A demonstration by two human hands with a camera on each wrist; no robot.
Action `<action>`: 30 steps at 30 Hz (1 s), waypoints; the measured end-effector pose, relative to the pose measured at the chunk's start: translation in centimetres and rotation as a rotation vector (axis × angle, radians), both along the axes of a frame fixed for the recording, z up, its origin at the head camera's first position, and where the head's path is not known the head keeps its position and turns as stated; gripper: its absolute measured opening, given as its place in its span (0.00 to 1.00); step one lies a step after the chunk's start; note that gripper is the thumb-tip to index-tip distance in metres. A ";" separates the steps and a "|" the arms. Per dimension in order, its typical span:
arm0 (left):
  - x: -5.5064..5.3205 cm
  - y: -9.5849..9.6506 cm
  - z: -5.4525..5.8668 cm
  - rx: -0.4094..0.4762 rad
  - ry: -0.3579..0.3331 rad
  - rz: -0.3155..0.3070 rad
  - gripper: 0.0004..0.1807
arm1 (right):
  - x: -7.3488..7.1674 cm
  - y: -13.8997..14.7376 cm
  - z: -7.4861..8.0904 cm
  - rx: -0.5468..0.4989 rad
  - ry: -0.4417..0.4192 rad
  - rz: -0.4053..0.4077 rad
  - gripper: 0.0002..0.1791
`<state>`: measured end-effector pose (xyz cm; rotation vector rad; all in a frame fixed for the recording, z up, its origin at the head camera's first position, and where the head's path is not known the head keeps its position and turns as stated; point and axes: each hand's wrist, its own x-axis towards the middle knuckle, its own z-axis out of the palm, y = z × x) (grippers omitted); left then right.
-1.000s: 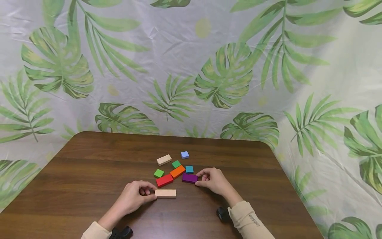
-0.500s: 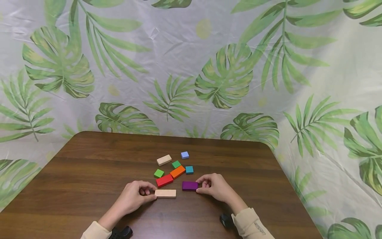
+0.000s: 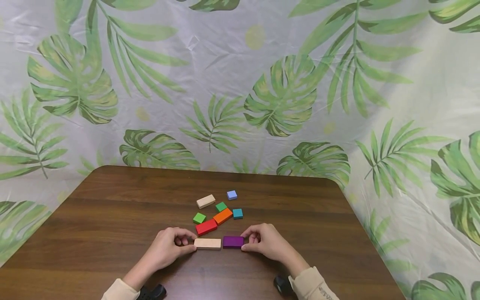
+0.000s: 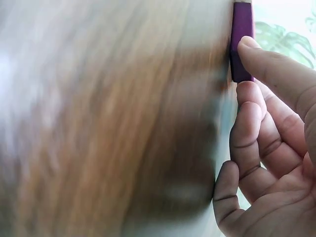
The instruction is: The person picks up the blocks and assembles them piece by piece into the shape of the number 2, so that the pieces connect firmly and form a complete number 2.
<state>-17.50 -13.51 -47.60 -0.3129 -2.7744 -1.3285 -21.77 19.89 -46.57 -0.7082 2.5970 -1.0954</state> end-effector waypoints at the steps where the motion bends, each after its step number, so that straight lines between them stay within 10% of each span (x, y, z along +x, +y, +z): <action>1: 0.0 0.0 0.0 -0.001 0.001 0.000 0.10 | 0.1 -0.1 0.0 0.000 -0.002 0.003 0.13; 30: 0.2 0.0 0.2 -0.016 0.018 -0.003 0.10 | 0.4 -0.4 0.0 -0.011 -0.011 0.038 0.13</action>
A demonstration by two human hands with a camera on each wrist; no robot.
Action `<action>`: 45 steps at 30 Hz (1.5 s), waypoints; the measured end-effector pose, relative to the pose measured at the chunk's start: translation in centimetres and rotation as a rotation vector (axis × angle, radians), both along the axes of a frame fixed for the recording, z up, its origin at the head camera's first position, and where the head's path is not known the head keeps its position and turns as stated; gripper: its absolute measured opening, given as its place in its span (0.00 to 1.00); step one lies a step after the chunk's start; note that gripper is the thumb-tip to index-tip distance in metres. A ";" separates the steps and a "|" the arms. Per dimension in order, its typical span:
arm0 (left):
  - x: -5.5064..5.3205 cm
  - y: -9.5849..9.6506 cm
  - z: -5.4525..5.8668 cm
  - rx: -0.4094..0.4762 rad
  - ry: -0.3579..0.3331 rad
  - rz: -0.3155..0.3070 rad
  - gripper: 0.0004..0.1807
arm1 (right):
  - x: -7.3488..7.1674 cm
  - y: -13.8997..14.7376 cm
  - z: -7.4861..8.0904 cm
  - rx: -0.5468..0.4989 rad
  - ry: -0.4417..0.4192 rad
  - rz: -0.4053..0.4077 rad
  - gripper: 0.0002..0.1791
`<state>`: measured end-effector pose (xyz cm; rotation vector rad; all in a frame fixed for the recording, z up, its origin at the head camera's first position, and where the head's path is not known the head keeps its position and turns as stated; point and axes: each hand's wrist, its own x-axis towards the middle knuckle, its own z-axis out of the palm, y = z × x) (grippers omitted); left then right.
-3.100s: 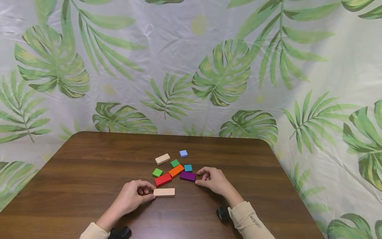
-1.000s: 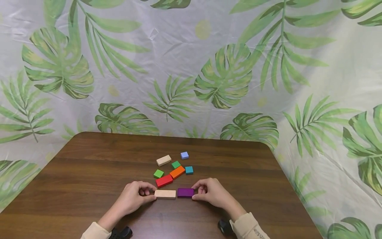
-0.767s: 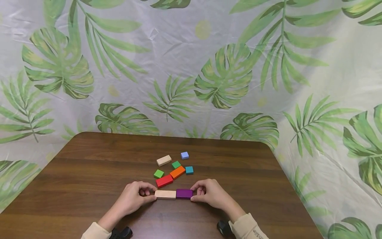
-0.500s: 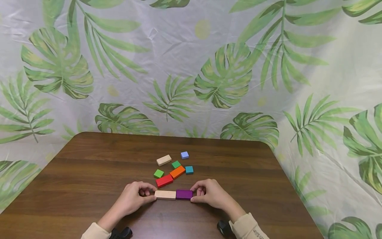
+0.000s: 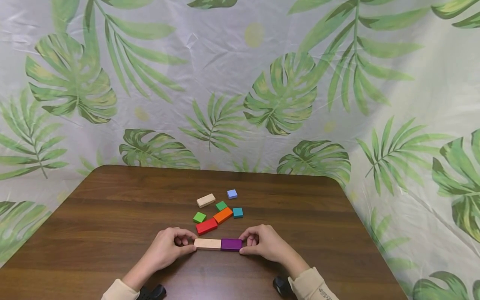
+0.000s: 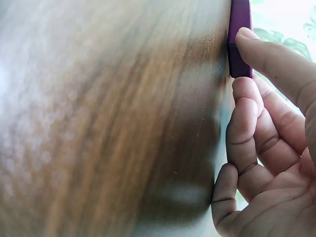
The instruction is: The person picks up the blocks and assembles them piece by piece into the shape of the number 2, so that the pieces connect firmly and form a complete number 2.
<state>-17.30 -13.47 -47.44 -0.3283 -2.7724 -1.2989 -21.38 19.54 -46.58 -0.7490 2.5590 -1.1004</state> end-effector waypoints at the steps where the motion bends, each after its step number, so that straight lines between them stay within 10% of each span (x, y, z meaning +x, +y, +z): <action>1: 0.0 0.0 0.0 0.001 -0.001 0.000 0.10 | 0.0 0.0 0.0 -0.002 0.000 0.002 0.13; 45: 0.0 -1.3 -0.6 0.080 -0.033 -0.066 0.09 | -1.6 0.5 1.2 0.020 -0.031 0.054 0.14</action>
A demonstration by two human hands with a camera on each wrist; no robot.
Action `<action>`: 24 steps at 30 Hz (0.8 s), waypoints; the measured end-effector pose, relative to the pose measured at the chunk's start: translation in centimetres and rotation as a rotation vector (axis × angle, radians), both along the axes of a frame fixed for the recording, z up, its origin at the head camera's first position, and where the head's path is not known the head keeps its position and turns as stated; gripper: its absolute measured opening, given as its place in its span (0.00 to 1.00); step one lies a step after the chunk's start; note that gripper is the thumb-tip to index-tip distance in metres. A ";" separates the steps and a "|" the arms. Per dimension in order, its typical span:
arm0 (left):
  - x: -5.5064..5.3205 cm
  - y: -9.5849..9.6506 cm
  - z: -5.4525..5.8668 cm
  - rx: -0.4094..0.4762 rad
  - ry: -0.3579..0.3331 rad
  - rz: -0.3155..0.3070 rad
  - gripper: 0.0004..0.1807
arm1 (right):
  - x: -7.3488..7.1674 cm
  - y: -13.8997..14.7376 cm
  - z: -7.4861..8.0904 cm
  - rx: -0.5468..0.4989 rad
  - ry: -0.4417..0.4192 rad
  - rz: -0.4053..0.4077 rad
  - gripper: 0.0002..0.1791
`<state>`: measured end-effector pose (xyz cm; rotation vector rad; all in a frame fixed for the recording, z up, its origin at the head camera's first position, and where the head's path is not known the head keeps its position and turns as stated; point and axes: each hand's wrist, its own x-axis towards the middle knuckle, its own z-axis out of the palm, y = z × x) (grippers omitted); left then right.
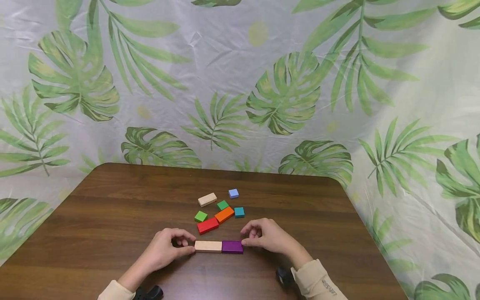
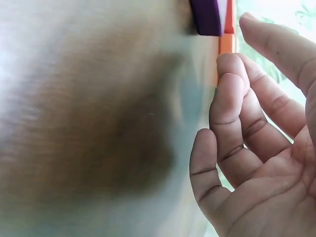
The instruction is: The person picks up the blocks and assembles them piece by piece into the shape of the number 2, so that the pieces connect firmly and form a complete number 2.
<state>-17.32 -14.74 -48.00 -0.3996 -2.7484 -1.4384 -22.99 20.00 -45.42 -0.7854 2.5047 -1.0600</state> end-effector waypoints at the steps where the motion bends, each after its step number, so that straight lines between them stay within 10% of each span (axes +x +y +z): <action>1: 0.0 0.0 0.0 0.003 -0.001 0.000 0.08 | -0.2 -0.1 0.1 0.004 0.005 -0.001 0.14; 24: 0.1 -0.1 0.0 0.003 0.003 -0.005 0.07 | -4.5 -6.1 2.0 0.071 -0.013 0.110 0.21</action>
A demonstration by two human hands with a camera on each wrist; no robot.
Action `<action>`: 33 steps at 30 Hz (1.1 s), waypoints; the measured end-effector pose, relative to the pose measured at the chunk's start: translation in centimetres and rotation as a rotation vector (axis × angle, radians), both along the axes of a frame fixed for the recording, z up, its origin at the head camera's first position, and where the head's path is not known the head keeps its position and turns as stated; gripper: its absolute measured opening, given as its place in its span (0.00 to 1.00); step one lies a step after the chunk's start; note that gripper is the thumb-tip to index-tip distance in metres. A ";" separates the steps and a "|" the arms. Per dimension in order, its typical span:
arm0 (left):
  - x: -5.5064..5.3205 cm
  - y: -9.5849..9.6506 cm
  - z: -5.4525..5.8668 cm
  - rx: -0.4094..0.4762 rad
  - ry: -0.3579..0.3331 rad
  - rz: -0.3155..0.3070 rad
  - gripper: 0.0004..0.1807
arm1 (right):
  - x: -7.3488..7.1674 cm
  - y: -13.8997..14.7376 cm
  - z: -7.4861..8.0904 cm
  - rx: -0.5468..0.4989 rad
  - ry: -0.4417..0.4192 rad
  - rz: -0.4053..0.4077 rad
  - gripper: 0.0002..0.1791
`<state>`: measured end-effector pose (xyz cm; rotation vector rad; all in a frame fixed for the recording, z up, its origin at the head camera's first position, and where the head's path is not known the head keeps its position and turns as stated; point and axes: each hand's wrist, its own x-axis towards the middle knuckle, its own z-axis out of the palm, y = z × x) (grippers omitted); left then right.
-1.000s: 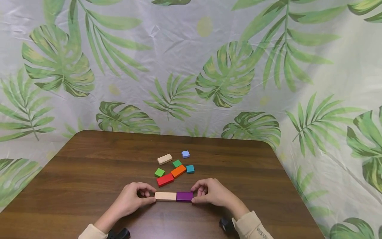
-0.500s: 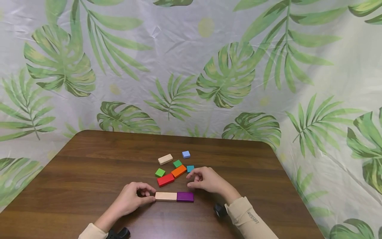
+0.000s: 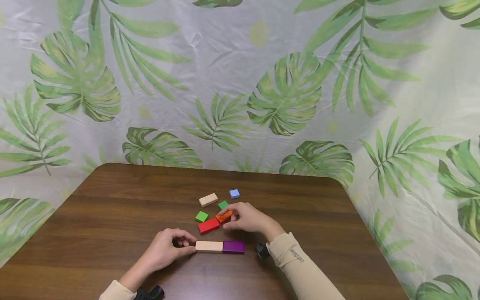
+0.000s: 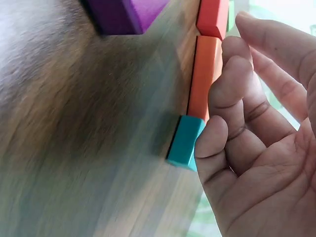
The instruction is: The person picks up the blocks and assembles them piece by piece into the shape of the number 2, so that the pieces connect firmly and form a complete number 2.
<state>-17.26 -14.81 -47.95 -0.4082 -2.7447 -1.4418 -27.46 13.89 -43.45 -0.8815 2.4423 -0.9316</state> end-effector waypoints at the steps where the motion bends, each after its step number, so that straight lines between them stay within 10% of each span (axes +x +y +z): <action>1: 0.0 0.0 0.0 -0.001 0.000 0.000 0.07 | -0.1 -0.2 0.0 0.003 0.005 0.000 0.22; 33: -0.1 0.1 0.0 -0.007 -0.019 0.008 0.07 | -1.0 -2.8 -1.1 0.063 0.074 0.014 0.17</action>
